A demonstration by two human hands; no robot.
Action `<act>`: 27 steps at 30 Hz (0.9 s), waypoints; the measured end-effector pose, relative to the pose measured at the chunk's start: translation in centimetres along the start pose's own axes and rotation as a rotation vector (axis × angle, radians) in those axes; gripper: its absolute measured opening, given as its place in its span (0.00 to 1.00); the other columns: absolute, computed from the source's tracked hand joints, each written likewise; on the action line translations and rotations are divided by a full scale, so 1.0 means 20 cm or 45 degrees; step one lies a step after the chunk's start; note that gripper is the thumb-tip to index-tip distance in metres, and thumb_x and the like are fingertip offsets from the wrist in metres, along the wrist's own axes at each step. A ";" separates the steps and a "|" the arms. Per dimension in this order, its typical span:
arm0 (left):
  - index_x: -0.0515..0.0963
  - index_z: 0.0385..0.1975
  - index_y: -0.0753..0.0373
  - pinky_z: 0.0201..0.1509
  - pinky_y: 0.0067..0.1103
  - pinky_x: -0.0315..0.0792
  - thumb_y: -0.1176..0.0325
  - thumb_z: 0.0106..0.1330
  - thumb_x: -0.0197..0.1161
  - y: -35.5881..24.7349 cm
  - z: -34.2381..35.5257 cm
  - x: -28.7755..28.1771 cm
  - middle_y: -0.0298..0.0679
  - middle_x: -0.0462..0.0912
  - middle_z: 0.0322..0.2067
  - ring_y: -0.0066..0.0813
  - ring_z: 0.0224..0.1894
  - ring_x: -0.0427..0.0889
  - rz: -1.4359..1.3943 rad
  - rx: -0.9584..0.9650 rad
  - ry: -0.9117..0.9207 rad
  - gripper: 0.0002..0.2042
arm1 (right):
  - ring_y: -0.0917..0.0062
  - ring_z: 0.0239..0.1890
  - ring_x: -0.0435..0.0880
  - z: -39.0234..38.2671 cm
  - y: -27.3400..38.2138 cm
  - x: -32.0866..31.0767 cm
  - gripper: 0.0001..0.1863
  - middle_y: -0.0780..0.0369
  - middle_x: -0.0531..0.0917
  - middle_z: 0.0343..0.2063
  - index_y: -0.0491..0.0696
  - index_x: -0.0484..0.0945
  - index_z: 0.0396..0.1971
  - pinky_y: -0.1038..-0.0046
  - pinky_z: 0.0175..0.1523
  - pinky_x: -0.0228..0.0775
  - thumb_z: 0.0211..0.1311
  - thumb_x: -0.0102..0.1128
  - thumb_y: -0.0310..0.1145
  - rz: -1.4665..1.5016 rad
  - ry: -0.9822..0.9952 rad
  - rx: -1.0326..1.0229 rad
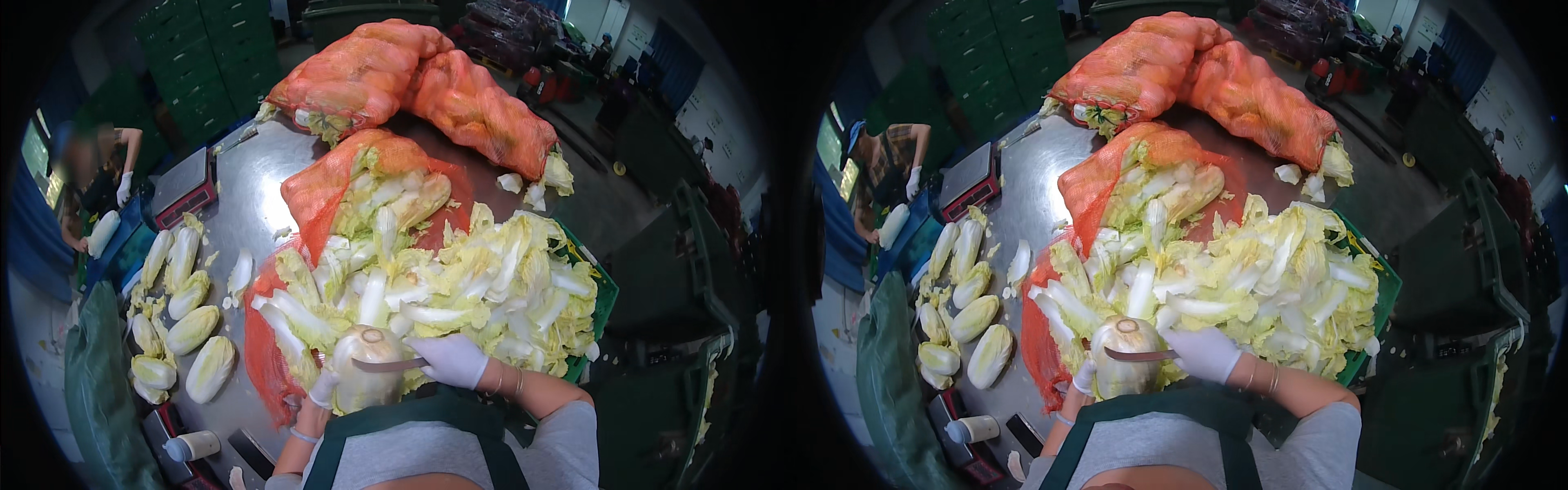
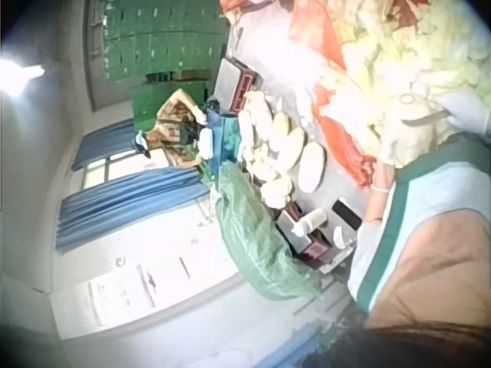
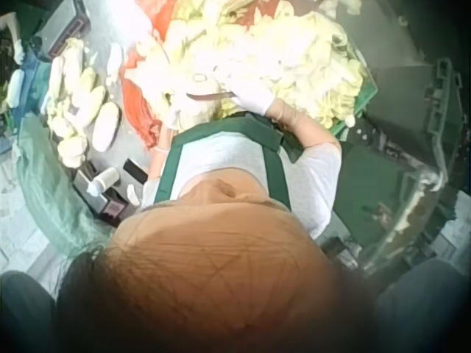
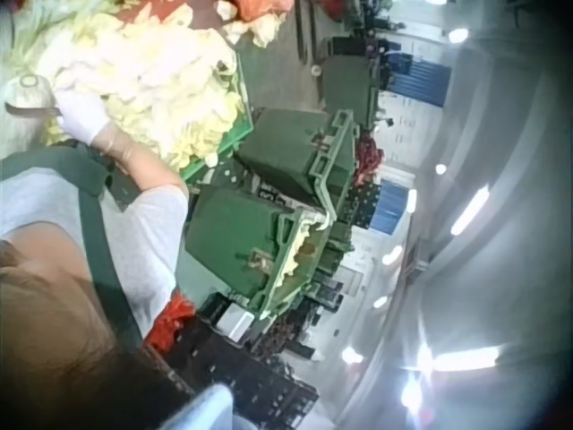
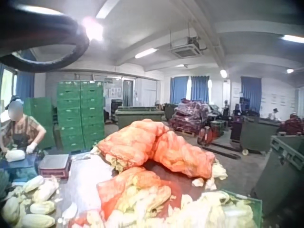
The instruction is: The person repeatedly cuts napa cabbage halves on a stainless steel table using a knife, placing trimmed pieces into a green crate. A coworker in the background also handles cabbage and uses a scale.
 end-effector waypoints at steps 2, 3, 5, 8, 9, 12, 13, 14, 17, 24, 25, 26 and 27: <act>0.59 0.58 0.65 0.61 0.26 0.61 0.58 0.37 0.75 0.01 0.00 0.00 0.40 0.65 0.55 0.31 0.56 0.67 0.018 -0.005 0.005 0.46 | 0.62 0.24 0.79 0.03 0.00 0.02 0.12 0.57 0.78 0.21 0.51 0.73 0.36 0.63 0.29 0.71 0.48 0.54 0.33 -0.060 0.084 -0.010; 0.59 0.58 0.65 0.61 0.26 0.61 0.58 0.37 0.75 0.01 -0.01 0.00 0.40 0.65 0.55 0.31 0.56 0.67 0.025 -0.015 0.009 0.46 | 0.61 0.23 0.79 0.02 0.00 0.02 0.11 0.56 0.78 0.20 0.51 0.73 0.34 0.62 0.29 0.71 0.48 0.54 0.33 -0.069 0.068 -0.019; 0.59 0.58 0.65 0.61 0.26 0.61 0.59 0.37 0.75 0.02 -0.01 0.00 0.40 0.65 0.55 0.31 0.56 0.67 0.033 -0.010 0.010 0.46 | 0.60 0.22 0.78 0.03 -0.02 0.03 0.08 0.56 0.78 0.18 0.51 0.73 0.30 0.62 0.28 0.70 0.48 0.54 0.33 -0.093 0.044 -0.049; 0.59 0.58 0.65 0.61 0.26 0.61 0.59 0.37 0.75 0.03 -0.02 0.00 0.40 0.65 0.55 0.31 0.56 0.67 0.037 -0.016 0.011 0.46 | 0.60 0.24 0.79 0.04 -0.06 0.10 0.07 0.57 0.78 0.19 0.51 0.74 0.29 0.62 0.29 0.70 0.47 0.55 0.33 -0.015 -0.111 -0.009; 0.59 0.58 0.65 0.61 0.26 0.61 0.59 0.37 0.75 0.04 -0.02 0.00 0.40 0.65 0.55 0.31 0.56 0.67 0.040 -0.019 0.009 0.46 | 0.60 0.24 0.79 0.05 -0.08 0.13 0.07 0.57 0.78 0.20 0.51 0.74 0.29 0.62 0.29 0.70 0.47 0.55 0.33 0.002 -0.115 -0.023; 0.59 0.58 0.66 0.61 0.26 0.61 0.59 0.37 0.75 0.05 0.00 0.02 0.40 0.65 0.55 0.31 0.56 0.67 0.048 -0.036 0.029 0.46 | 0.61 0.25 0.79 0.08 -0.17 0.17 0.06 0.58 0.79 0.21 0.52 0.75 0.28 0.62 0.30 0.70 0.49 0.55 0.34 0.021 -0.151 -0.058; 0.59 0.58 0.66 0.61 0.26 0.61 0.59 0.37 0.75 0.05 0.00 0.02 0.40 0.65 0.55 0.31 0.56 0.67 0.052 -0.046 0.033 0.45 | 0.61 0.24 0.79 0.10 -0.19 0.16 0.06 0.57 0.79 0.21 0.51 0.75 0.28 0.62 0.29 0.70 0.51 0.54 0.35 0.016 -0.169 -0.074; 0.59 0.58 0.66 0.61 0.26 0.61 0.59 0.37 0.75 0.06 0.01 0.02 0.40 0.65 0.55 0.31 0.56 0.67 0.052 -0.055 0.040 0.45 | 0.61 0.24 0.79 0.11 -0.22 0.15 0.06 0.57 0.79 0.21 0.51 0.75 0.28 0.62 0.29 0.70 0.53 0.54 0.36 0.003 -0.190 -0.085; 0.59 0.58 0.66 0.61 0.26 0.61 0.60 0.37 0.75 0.08 0.03 0.04 0.40 0.65 0.55 0.31 0.56 0.67 0.062 -0.070 0.063 0.45 | 0.60 0.25 0.79 0.14 -0.32 0.21 0.06 0.56 0.78 0.21 0.50 0.75 0.28 0.61 0.30 0.70 0.52 0.53 0.35 0.025 -0.248 -0.029; 0.59 0.58 0.66 0.61 0.26 0.61 0.60 0.37 0.75 0.10 -0.03 0.03 0.40 0.65 0.55 0.31 0.56 0.67 0.062 -0.094 0.053 0.45 | 0.59 0.30 0.80 -0.18 -0.95 0.39 0.13 0.52 0.81 0.27 0.49 0.78 0.32 0.60 0.36 0.71 0.53 0.50 0.41 -0.069 0.032 0.564; 0.59 0.58 0.66 0.61 0.26 0.61 0.60 0.36 0.75 0.09 0.01 0.02 0.40 0.65 0.55 0.31 0.56 0.67 0.057 -0.092 0.067 0.45 | 0.61 0.29 0.80 -0.17 -0.89 0.29 0.12 0.54 0.81 0.27 0.50 0.78 0.32 0.62 0.35 0.72 0.54 0.50 0.40 0.001 -0.037 0.536; 0.59 0.58 0.66 0.61 0.26 0.61 0.60 0.36 0.75 0.08 0.01 0.01 0.40 0.65 0.55 0.31 0.56 0.67 0.052 -0.104 0.051 0.45 | 0.62 0.29 0.80 -0.19 -0.73 0.28 0.11 0.55 0.81 0.27 0.51 0.77 0.32 0.63 0.34 0.72 0.54 0.51 0.39 0.101 -0.043 0.422; 0.59 0.58 0.66 0.61 0.26 0.61 0.60 0.36 0.75 0.08 0.00 0.02 0.40 0.65 0.55 0.31 0.56 0.67 0.050 -0.092 0.045 0.45 | 0.62 0.29 0.80 -0.16 -0.58 0.18 0.11 0.55 0.81 0.26 0.51 0.77 0.33 0.63 0.34 0.72 0.53 0.51 0.39 0.178 -0.093 0.282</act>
Point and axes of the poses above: each hand's wrist, its own z-axis towards the middle knuckle, its own x-axis out of the palm, y = z × x, the point moved 6 cm from there along z, towards the middle knuckle
